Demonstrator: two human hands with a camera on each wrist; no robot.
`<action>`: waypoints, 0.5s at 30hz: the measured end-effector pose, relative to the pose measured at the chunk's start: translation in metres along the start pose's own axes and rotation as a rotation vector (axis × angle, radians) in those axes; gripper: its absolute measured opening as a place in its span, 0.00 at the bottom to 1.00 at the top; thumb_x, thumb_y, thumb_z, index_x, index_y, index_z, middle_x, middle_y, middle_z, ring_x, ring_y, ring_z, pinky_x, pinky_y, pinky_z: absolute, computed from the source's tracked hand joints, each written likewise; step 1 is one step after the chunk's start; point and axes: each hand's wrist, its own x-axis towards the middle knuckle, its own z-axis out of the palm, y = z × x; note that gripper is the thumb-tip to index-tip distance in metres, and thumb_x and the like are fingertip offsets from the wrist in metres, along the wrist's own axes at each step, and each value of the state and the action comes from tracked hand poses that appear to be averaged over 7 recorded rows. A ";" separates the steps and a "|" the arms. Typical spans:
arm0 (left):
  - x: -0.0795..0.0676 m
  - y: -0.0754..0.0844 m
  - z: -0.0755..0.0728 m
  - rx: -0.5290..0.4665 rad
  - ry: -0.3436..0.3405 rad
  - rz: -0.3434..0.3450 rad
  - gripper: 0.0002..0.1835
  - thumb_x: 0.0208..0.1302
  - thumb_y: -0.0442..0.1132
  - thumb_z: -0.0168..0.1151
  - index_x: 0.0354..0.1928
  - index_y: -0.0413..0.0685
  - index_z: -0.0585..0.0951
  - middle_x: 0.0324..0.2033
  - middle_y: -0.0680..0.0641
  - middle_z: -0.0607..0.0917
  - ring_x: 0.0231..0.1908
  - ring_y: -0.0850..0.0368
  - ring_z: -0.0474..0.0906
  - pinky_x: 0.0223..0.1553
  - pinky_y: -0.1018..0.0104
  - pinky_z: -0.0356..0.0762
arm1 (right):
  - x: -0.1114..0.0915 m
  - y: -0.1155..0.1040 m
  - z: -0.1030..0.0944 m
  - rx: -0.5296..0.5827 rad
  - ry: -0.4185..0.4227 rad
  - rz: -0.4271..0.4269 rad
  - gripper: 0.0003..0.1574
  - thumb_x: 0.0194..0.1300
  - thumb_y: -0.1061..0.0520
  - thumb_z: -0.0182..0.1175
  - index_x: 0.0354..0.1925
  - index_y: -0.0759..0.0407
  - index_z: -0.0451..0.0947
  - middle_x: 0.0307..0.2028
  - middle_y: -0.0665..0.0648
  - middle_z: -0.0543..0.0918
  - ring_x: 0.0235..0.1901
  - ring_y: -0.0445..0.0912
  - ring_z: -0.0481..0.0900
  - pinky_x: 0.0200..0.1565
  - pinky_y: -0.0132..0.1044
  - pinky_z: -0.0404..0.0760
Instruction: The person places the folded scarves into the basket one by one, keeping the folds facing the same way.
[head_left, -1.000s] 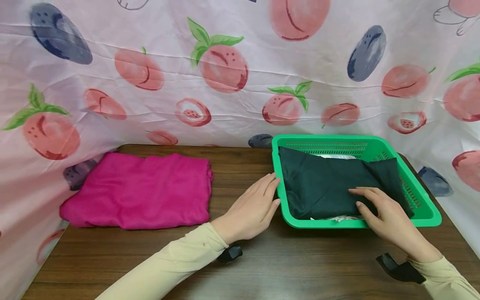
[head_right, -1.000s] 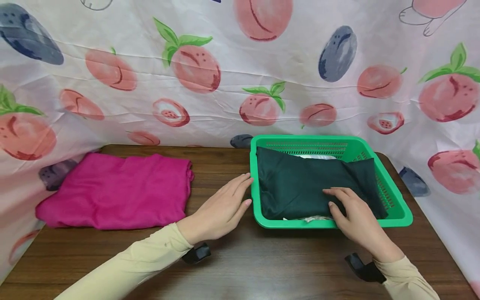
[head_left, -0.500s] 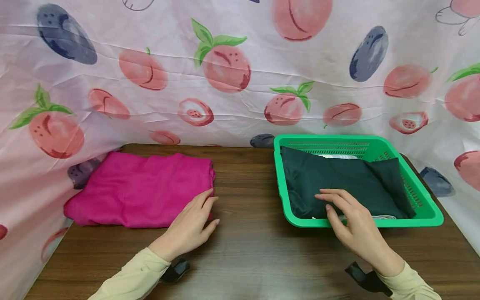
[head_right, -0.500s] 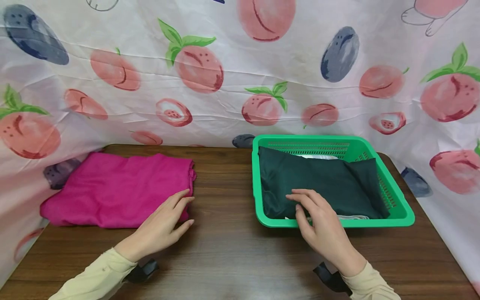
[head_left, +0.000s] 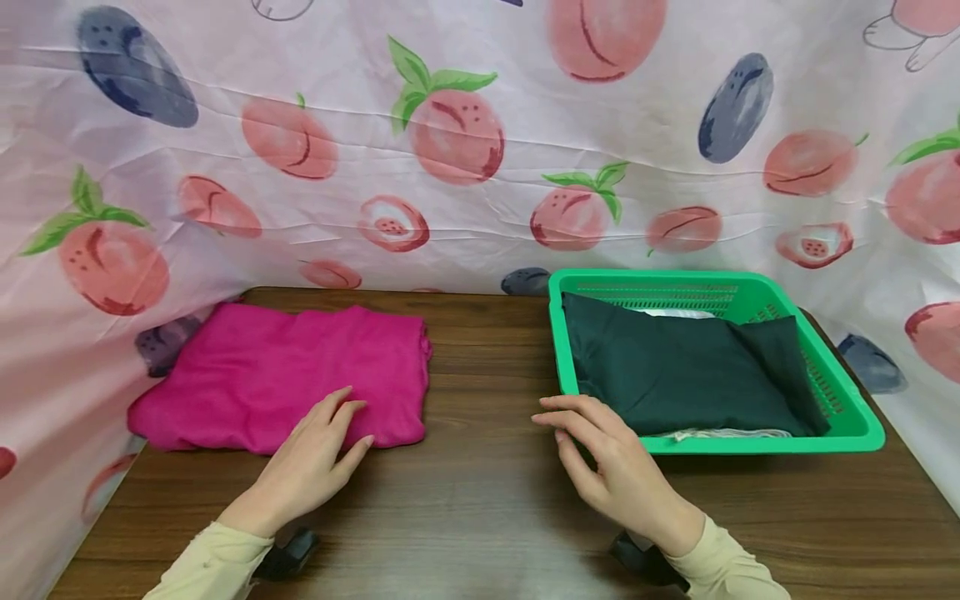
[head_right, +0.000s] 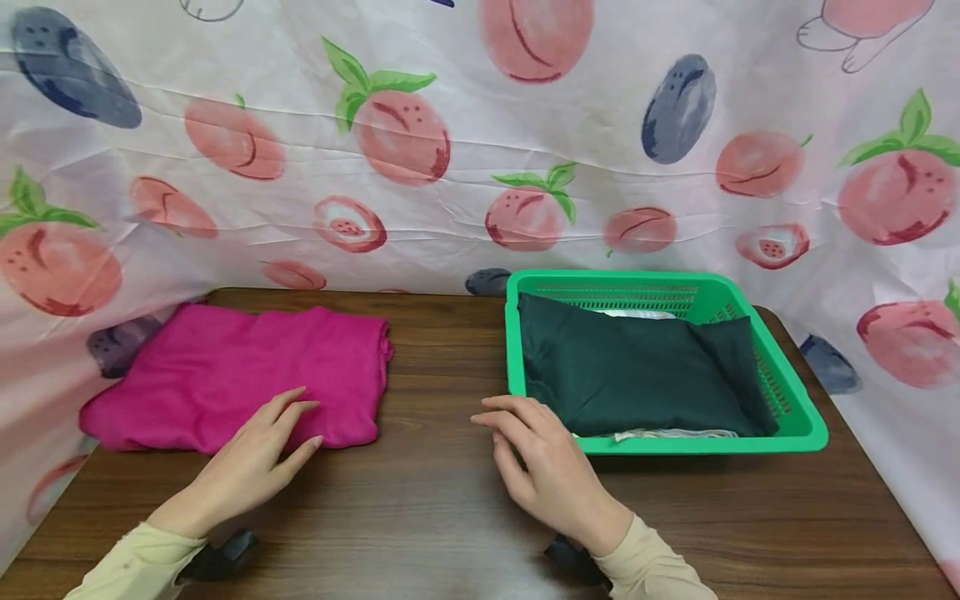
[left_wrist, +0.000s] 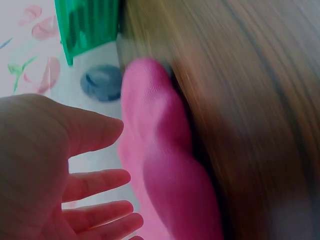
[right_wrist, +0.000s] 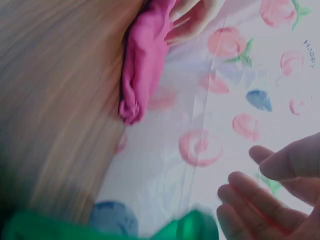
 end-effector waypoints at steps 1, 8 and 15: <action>-0.001 -0.003 -0.001 0.004 0.004 -0.005 0.23 0.61 0.40 0.64 0.54 0.32 0.75 0.59 0.30 0.70 0.59 0.34 0.68 0.57 0.39 0.68 | 0.002 -0.002 0.004 0.015 -0.007 -0.017 0.19 0.60 0.70 0.57 0.48 0.55 0.80 0.52 0.55 0.79 0.51 0.48 0.78 0.52 0.32 0.74; -0.010 -0.025 -0.005 0.010 0.034 -0.035 0.21 0.61 0.39 0.64 0.52 0.33 0.76 0.58 0.29 0.71 0.59 0.33 0.67 0.58 0.39 0.65 | 0.012 -0.009 0.034 0.062 -0.060 -0.096 0.18 0.61 0.68 0.57 0.48 0.53 0.80 0.51 0.53 0.79 0.51 0.45 0.78 0.51 0.35 0.77; -0.017 -0.044 -0.009 0.009 0.050 -0.071 0.19 0.61 0.39 0.64 0.51 0.35 0.78 0.57 0.29 0.72 0.60 0.31 0.63 0.57 0.34 0.59 | 0.017 -0.014 0.058 0.067 -0.157 -0.022 0.15 0.63 0.65 0.58 0.47 0.53 0.80 0.52 0.50 0.78 0.52 0.43 0.77 0.51 0.36 0.78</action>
